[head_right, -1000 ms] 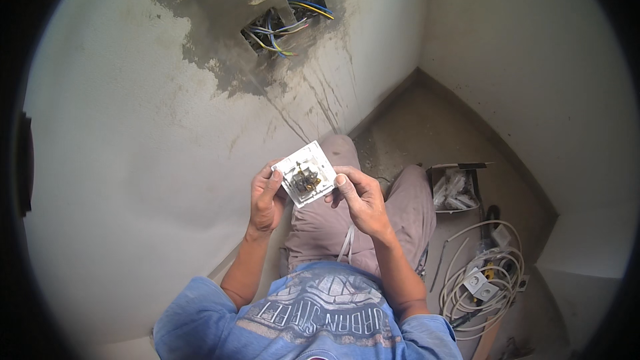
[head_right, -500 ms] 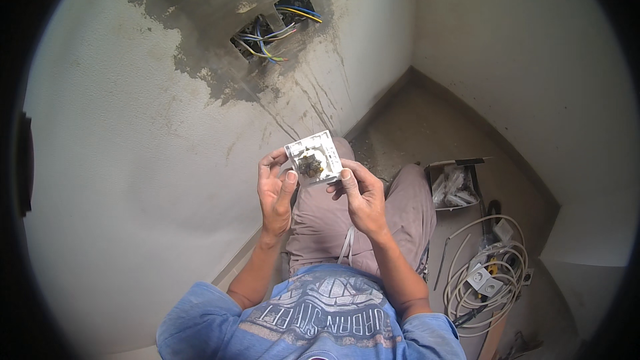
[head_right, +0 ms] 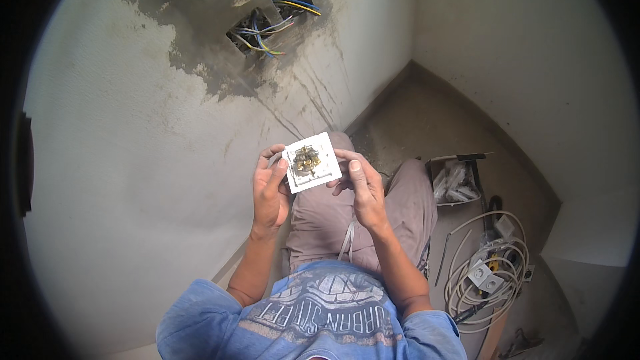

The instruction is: The person strips insulation from wires with a stripper, inserts the wires into the back of an electrical outlet component, and prepares to mount the outlet into a wall-mounted electrical box.

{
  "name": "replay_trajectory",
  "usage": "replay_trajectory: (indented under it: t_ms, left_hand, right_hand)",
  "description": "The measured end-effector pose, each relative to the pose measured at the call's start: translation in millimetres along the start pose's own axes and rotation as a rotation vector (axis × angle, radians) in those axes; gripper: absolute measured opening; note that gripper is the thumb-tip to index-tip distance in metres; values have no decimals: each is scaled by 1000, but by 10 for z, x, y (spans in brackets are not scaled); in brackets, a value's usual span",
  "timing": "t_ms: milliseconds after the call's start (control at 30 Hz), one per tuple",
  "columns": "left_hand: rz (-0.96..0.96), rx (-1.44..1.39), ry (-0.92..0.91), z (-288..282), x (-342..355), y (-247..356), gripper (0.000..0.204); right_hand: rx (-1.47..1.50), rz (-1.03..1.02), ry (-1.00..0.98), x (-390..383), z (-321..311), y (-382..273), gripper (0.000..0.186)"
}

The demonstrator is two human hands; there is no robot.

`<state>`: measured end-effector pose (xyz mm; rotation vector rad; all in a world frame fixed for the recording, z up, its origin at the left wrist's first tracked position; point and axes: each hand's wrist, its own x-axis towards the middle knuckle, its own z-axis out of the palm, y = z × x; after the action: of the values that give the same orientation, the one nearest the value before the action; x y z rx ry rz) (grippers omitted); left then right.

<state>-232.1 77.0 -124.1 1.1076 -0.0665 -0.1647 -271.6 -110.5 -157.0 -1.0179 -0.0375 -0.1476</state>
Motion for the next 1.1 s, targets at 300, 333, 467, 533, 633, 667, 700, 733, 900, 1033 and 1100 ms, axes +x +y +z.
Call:
replay_trajectory:
  t_ms: [300,333,467,533,633,667,700,733,900,1033,1100]
  left_hand:
    - [-143,-183,30,-21,-15,-19,36]
    - [-132,-174,28,-26,-19,-20,36]
    - [-66,-108,31,-43,-27,-42,36]
    - [-37,-75,32,-45,-31,-50,35]
    - [-19,-50,27,-47,-42,-49,35]
    - [-17,-45,27,-56,-41,-55,35]
    - [-15,-40,26,-60,-42,-58,35]
    - [-21,-33,24,-56,-40,-52,34]
    - [-76,77,-1,-92,-30,-82,27]
    - [-141,205,-13,-86,-76,-91,29]
    - [-154,245,-31,-116,-94,-132,31]
  right_hand:
    - [-425,-310,40,30,-17,68,43]
    - [-420,-306,38,27,-7,63,42]
    - [-408,-290,28,22,-2,72,40]
    - [-392,-300,20,29,1,84,41]
    - [-376,-309,5,40,-2,104,42]
    - [-372,-311,-1,42,-2,107,43]
    - [-369,-307,1,39,-2,109,41]
    - [-367,-304,3,37,-5,112,39]
    - [-280,-344,33,31,7,100,24]
    - [-270,-296,66,48,-43,124,17]
    - [-301,-296,76,50,-69,133,16]
